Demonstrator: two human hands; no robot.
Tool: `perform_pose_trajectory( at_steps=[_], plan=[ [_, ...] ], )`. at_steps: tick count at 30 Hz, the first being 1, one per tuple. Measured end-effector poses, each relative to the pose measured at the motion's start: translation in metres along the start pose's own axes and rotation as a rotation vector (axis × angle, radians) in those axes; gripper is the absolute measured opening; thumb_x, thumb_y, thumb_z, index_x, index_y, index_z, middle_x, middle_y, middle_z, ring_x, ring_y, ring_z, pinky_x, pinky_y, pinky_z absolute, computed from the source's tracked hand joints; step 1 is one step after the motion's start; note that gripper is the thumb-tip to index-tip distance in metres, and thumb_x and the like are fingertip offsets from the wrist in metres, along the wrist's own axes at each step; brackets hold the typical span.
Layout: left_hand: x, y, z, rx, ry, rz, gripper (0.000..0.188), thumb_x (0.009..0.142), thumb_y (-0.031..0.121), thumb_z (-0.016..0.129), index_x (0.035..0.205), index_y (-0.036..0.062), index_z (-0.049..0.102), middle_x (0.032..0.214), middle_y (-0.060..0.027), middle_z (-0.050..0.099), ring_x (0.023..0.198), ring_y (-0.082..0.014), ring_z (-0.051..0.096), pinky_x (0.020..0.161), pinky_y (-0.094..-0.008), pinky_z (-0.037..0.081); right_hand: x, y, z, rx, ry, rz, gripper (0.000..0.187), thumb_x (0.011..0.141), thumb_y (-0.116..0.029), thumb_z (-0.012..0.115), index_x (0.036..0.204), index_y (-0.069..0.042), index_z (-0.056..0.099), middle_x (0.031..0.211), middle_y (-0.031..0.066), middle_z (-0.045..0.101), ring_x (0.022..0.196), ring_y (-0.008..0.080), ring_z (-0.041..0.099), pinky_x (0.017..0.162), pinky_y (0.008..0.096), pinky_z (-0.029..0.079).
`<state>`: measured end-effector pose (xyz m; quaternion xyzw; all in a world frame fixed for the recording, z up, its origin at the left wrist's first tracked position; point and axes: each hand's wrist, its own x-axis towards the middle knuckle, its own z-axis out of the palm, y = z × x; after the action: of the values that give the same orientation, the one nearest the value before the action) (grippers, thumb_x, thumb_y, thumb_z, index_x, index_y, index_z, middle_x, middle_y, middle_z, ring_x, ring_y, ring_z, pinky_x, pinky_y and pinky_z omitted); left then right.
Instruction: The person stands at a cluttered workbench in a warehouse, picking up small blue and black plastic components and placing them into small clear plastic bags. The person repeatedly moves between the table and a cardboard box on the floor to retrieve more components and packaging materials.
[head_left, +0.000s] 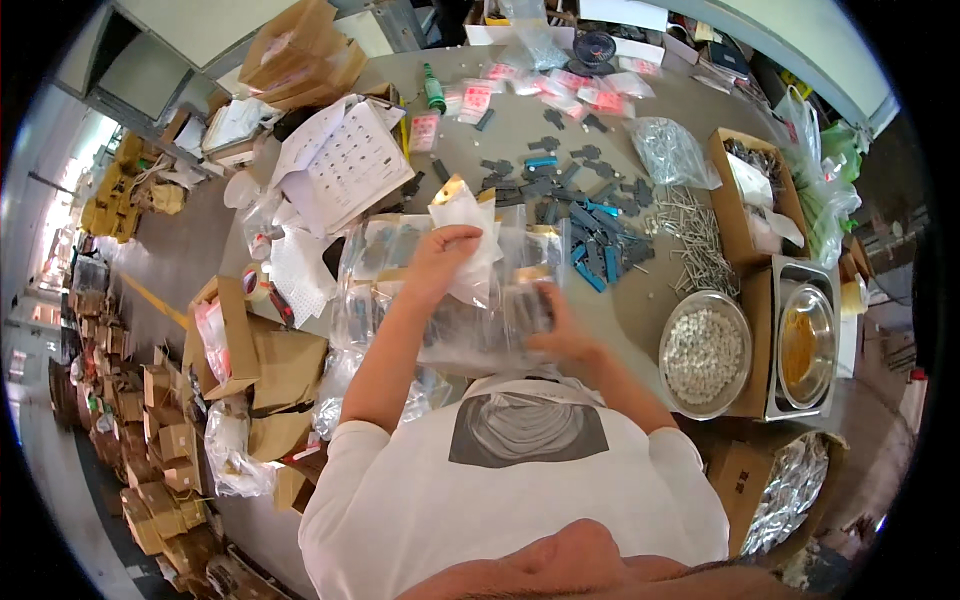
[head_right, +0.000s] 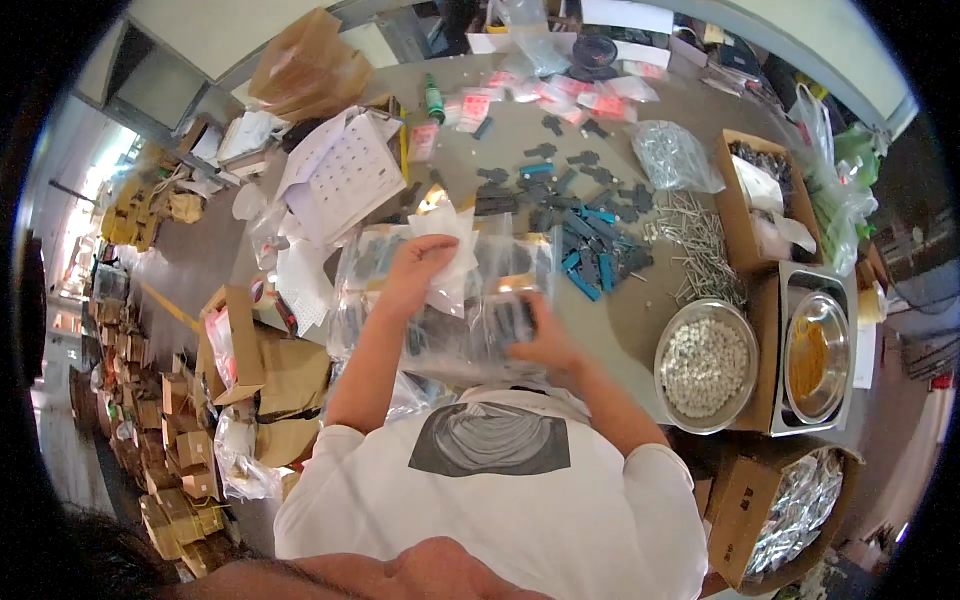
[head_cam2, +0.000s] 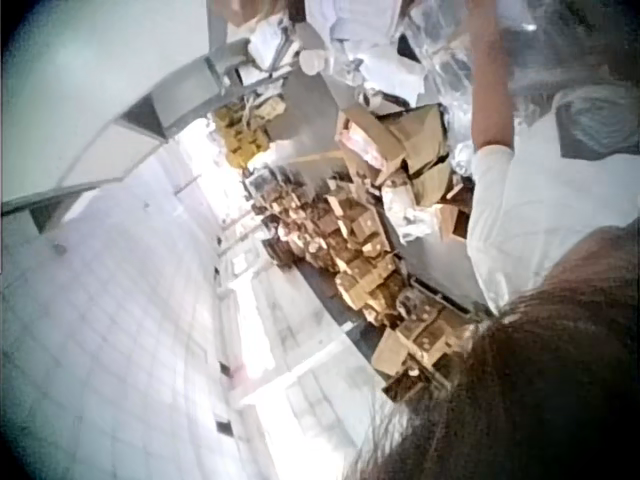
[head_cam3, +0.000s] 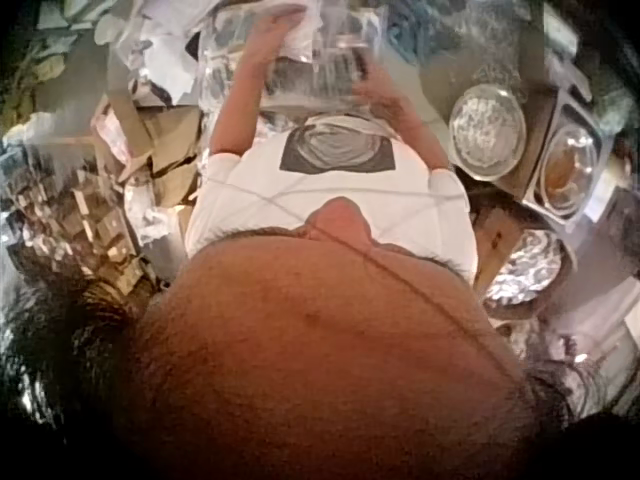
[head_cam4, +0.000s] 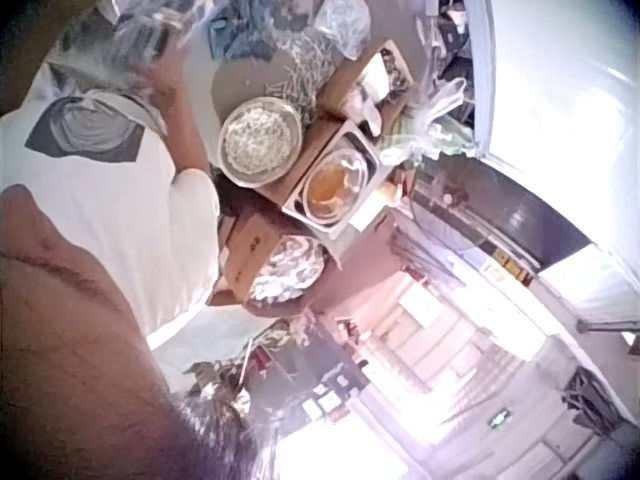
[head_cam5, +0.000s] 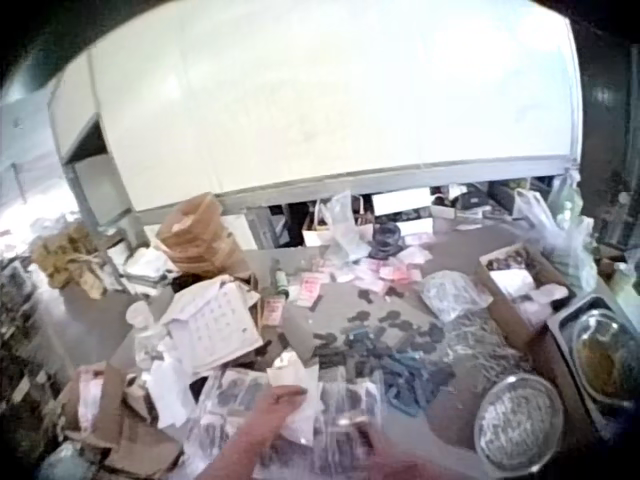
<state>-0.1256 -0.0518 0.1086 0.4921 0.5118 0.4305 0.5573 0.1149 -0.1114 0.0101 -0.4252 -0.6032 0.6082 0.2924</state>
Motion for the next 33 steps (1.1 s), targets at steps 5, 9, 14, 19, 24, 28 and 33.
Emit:
perform_pose_trajectory(
  at_steps=[5, 9, 14, 19, 24, 28, 33],
  plan=[
    [0.002, -0.011, 0.035, 0.022, -0.086, -0.066, 0.026, 0.085, 0.013, 0.061, 0.107, 0.0004, 0.062, 0.105, -0.0067, 0.063, 0.093, -0.0127, 0.056, 0.081, -0.0269, 0.046, -0.069, 0.013, -0.08, -0.125, 0.123, 0.346, 0.087, 0.058, -0.01, 0.079, 0.131, -0.007, 0.032, 0.118, 0.0166, 0.05, 0.107, 0.0275, 0.052, 0.091, 0.0358, 0.042],
    [0.012, -0.056, 0.119, 0.337, -0.209, 0.362, 0.041, 0.085, 0.018, 0.06, 0.121, -0.0001, 0.051, 0.117, -0.0181, 0.056, 0.102, -0.0287, 0.055, 0.087, -0.036, 0.044, -0.086, 0.046, -0.078, -0.558, 0.151, -0.015, 0.065, 0.059, -0.014, 0.081, 0.115, -0.008, 0.049, 0.117, 0.0174, 0.051, 0.095, 0.038, 0.058, 0.084, 0.0425, 0.047],
    [-0.007, -0.107, 0.198, 0.554, -0.339, 0.406, 0.052, 0.087, 0.016, 0.054, 0.132, -0.0006, 0.035, 0.107, -0.0227, 0.056, 0.096, -0.0417, 0.053, 0.083, -0.0462, 0.042, -0.1, 0.062, -0.052, -0.739, 0.476, -0.172, 0.046, 0.066, -0.015, 0.076, 0.108, -0.01, 0.056, 0.12, 0.0144, 0.048, 0.096, 0.0351, 0.058, 0.075, 0.0407, 0.051],
    [-0.006, -0.155, 0.201, 0.961, -0.308, 0.672, 0.051, 0.087, 0.024, 0.053, 0.131, 0.0035, 0.036, 0.096, -0.0189, 0.056, 0.085, -0.0367, 0.054, 0.072, -0.0466, 0.041, -0.119, 0.069, -0.038, -0.873, 0.478, -0.114, 0.014, 0.076, -0.014, 0.061, 0.089, -0.008, 0.059, 0.116, 0.0112, 0.05, 0.095, 0.033, 0.056, 0.072, 0.0414, 0.05],
    [0.001, -0.166, 0.204, 0.997, -0.331, 0.578, 0.048, 0.088, 0.03, 0.05, 0.13, 0.0085, 0.039, 0.106, -0.0179, 0.053, 0.086, -0.0347, 0.055, 0.072, -0.0461, 0.042, -0.116, 0.074, -0.035, -1.157, 0.508, -0.213, 0.014, 0.077, -0.015, 0.053, 0.088, -0.008, 0.06, 0.111, 0.0079, 0.052, 0.103, 0.0282, 0.049, 0.085, 0.0428, 0.042],
    [0.001, -0.164, 0.205, 1.146, -0.272, 0.598, 0.049, 0.087, 0.03, 0.052, 0.13, 0.0104, 0.04, 0.094, -0.0157, 0.058, 0.079, -0.0332, 0.057, 0.067, -0.0466, 0.044, -0.125, 0.059, -0.028, -1.217, 0.255, -0.139, 0.016, 0.076, -0.018, 0.055, 0.088, -0.01, 0.062, 0.1, 0.0066, 0.056, 0.097, 0.026, 0.05, 0.087, 0.0427, 0.036],
    [0.001, -0.149, 0.208, 1.255, -0.335, 0.425, 0.049, 0.086, 0.029, 0.053, 0.128, 0.0092, 0.04, 0.099, -0.0138, 0.058, 0.084, -0.0299, 0.059, 0.065, -0.0462, 0.044, -0.149, 0.046, -0.035, -1.236, 0.046, 0.097, 0.017, 0.077, -0.027, 0.06, 0.085, -0.013, 0.063, 0.079, 0.0073, 0.063, 0.085, 0.026, 0.058, 0.088, 0.0448, 0.035]
  ],
)
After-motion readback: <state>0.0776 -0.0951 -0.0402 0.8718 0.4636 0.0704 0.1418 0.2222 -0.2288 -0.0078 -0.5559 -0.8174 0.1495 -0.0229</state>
